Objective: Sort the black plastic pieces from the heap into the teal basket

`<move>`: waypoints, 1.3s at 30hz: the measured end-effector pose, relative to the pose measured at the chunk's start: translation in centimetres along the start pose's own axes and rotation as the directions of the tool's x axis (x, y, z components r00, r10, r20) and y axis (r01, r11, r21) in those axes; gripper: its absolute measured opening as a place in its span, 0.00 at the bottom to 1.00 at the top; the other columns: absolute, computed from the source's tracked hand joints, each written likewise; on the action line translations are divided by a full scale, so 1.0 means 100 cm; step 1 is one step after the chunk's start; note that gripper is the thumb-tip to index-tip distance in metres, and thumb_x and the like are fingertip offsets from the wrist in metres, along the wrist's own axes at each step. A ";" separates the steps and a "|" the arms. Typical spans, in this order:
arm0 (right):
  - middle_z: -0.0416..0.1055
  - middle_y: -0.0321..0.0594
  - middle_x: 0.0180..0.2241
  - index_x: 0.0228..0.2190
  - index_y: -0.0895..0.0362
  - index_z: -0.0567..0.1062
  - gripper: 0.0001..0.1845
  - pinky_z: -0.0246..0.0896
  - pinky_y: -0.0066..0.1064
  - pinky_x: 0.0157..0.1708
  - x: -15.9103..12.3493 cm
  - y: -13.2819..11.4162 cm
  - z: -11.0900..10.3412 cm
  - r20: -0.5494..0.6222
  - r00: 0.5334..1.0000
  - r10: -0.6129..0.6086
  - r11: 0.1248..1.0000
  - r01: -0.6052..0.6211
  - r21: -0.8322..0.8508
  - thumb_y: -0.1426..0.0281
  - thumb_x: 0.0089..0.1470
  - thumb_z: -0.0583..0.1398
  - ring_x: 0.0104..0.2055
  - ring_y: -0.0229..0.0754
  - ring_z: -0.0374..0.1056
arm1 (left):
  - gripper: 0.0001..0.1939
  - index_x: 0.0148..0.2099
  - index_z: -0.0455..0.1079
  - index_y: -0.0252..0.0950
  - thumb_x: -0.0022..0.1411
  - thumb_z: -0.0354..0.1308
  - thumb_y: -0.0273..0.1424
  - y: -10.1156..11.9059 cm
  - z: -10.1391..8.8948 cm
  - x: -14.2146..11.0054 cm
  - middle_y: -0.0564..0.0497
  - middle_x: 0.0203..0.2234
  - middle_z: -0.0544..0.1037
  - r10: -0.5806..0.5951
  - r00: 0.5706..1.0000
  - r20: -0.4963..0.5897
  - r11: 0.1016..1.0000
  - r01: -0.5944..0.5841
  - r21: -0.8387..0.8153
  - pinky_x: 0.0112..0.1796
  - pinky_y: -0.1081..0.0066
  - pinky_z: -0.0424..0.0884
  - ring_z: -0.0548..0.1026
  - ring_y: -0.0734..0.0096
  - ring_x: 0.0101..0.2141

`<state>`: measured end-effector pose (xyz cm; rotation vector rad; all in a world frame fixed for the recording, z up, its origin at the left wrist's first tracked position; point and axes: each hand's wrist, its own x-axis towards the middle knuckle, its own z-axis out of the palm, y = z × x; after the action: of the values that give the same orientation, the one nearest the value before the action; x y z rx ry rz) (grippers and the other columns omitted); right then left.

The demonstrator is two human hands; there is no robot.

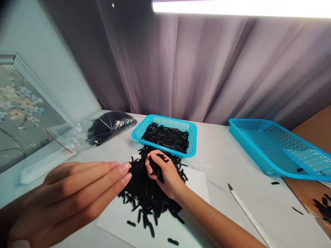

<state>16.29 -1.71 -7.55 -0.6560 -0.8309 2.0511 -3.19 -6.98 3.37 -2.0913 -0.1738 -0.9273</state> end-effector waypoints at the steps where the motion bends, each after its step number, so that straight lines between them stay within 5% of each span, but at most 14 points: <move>1: 0.71 0.37 0.28 0.32 0.56 0.76 0.11 0.47 0.24 0.21 0.000 0.000 0.000 -0.002 1.000 0.001 1.000 -0.001 -0.003 0.62 0.54 0.68 0.25 0.34 0.60 | 0.18 0.37 0.81 0.41 0.69 0.50 0.24 0.000 0.002 -0.001 0.51 0.39 0.84 -0.004 1.000 -0.027 1.000 0.004 0.007 0.43 0.77 0.82 0.80 0.68 0.46; 7: 0.71 0.37 0.28 0.32 0.55 0.77 0.10 0.51 0.26 0.23 -0.001 0.000 0.000 -0.008 1.000 0.000 1.000 -0.001 -0.011 0.62 0.54 0.68 0.26 0.35 0.60 | 0.21 0.39 0.80 0.41 0.71 0.44 0.24 0.000 0.006 -0.005 0.52 0.39 0.85 0.054 0.996 -0.069 0.996 -0.049 0.068 0.49 0.80 0.79 0.81 0.72 0.46; 17: 0.67 0.33 0.24 0.31 0.57 0.76 0.11 0.45 0.23 0.19 0.000 0.001 0.000 0.012 1.000 -0.022 1.000 0.022 0.020 0.63 0.54 0.69 0.22 0.31 0.55 | 0.17 0.42 0.80 0.36 0.71 0.49 0.24 0.005 -0.010 0.001 0.50 0.47 0.83 -0.210 0.971 0.117 0.974 0.218 -0.063 0.45 0.71 0.84 0.80 0.66 0.49; 23: 0.66 0.33 0.24 0.31 0.57 0.76 0.10 0.46 0.23 0.19 0.000 0.002 -0.001 0.021 1.000 -0.020 0.999 0.019 0.026 0.63 0.55 0.68 0.23 0.32 0.56 | 0.10 0.47 0.78 0.30 0.62 0.65 0.24 0.003 -0.019 0.015 0.49 0.44 0.84 -0.351 0.906 0.237 0.909 0.390 -0.144 0.47 0.75 0.82 0.81 0.69 0.46; 29: 0.65 0.32 0.23 0.30 0.57 0.76 0.10 0.45 0.24 0.19 -0.001 0.000 0.002 0.009 1.000 -0.011 1.000 0.011 0.021 0.64 0.55 0.68 0.22 0.32 0.54 | 0.09 0.41 0.78 0.33 0.56 0.71 0.25 0.000 -0.013 0.019 0.51 0.38 0.85 -0.364 0.914 0.178 0.908 0.391 -0.153 0.41 0.76 0.84 0.83 0.70 0.39; 36: 0.67 0.33 0.24 0.29 0.56 0.75 0.11 0.45 0.24 0.19 0.000 0.000 0.001 0.017 1.000 -0.014 1.000 0.014 0.013 0.63 0.54 0.68 0.22 0.32 0.55 | 0.09 0.46 0.78 0.33 0.61 0.66 0.24 0.004 -0.020 0.017 0.51 0.44 0.84 -0.369 0.900 0.232 0.888 0.416 -0.199 0.45 0.74 0.83 0.82 0.69 0.45; 39: 0.69 0.35 0.26 0.31 0.56 0.75 0.10 0.44 0.24 0.19 0.001 0.002 -0.001 0.039 0.999 -0.019 1.000 0.019 0.009 0.63 0.55 0.67 0.23 0.32 0.56 | 0.07 0.44 0.78 0.35 0.63 0.64 0.24 -0.006 0.002 0.010 0.54 0.40 0.85 -0.338 0.930 0.143 0.928 0.355 -0.114 0.44 0.76 0.81 0.82 0.73 0.41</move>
<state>16.22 -1.69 -7.76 -0.6028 -0.8476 2.0549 -2.66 -6.66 4.32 -2.2914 -0.5754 -1.0429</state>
